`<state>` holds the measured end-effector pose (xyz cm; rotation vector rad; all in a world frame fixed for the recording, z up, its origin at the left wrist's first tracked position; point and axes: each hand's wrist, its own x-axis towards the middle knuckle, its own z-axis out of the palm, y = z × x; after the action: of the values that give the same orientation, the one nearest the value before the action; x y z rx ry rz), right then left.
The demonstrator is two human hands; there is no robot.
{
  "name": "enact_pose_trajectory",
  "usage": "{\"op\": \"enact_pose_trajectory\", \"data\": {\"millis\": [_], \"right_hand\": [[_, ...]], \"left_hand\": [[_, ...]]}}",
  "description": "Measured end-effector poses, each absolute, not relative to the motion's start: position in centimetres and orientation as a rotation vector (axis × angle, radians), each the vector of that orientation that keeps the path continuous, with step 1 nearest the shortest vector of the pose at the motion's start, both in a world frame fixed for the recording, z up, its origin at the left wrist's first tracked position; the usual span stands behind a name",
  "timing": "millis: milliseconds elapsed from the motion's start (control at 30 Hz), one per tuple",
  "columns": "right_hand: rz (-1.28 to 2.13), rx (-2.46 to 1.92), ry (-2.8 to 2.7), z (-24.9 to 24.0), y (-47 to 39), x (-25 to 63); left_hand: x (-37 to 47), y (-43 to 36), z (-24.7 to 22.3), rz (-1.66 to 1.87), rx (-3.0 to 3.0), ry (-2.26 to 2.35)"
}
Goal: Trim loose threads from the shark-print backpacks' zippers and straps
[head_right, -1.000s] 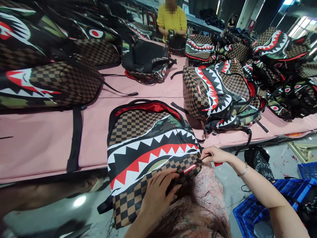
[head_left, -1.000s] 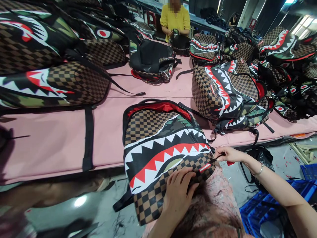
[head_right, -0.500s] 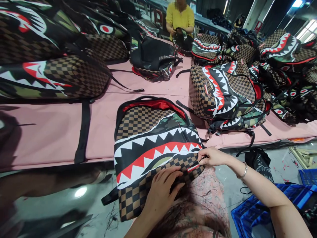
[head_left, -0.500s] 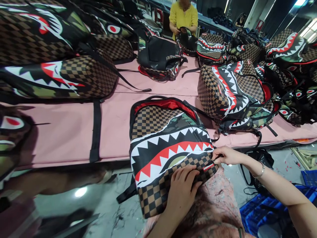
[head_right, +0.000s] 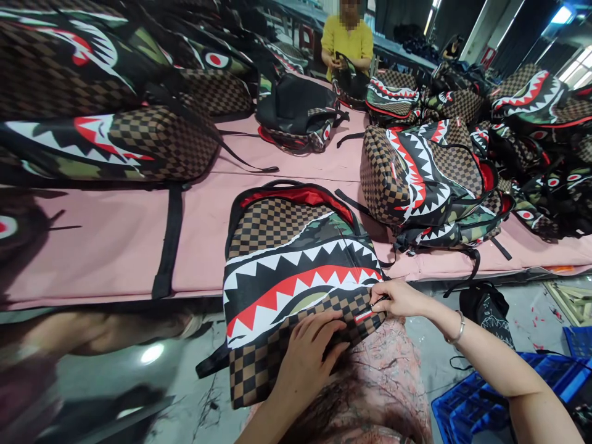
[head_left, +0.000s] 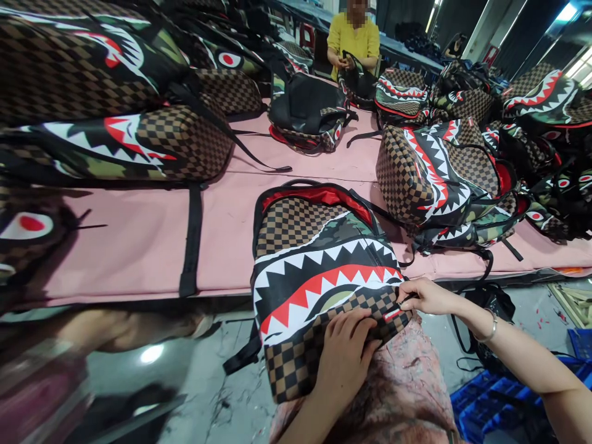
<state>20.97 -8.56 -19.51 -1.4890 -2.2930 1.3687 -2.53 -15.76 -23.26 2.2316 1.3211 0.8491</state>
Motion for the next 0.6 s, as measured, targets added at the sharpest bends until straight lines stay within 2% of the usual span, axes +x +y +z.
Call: {"op": "enact_pose_trajectory", "data": {"millis": [400,600], "right_hand": [[1.260,-1.443,-2.418,-18.1,-8.3,19.5],[1.201,-1.431,-2.285,-19.2,-9.0,19.9]], "left_hand": [[-2.7,-16.0,-23.5,0.864,2.280,1.326],[-2.9,-16.5,-24.8,0.678,2.458,1.422]]}}
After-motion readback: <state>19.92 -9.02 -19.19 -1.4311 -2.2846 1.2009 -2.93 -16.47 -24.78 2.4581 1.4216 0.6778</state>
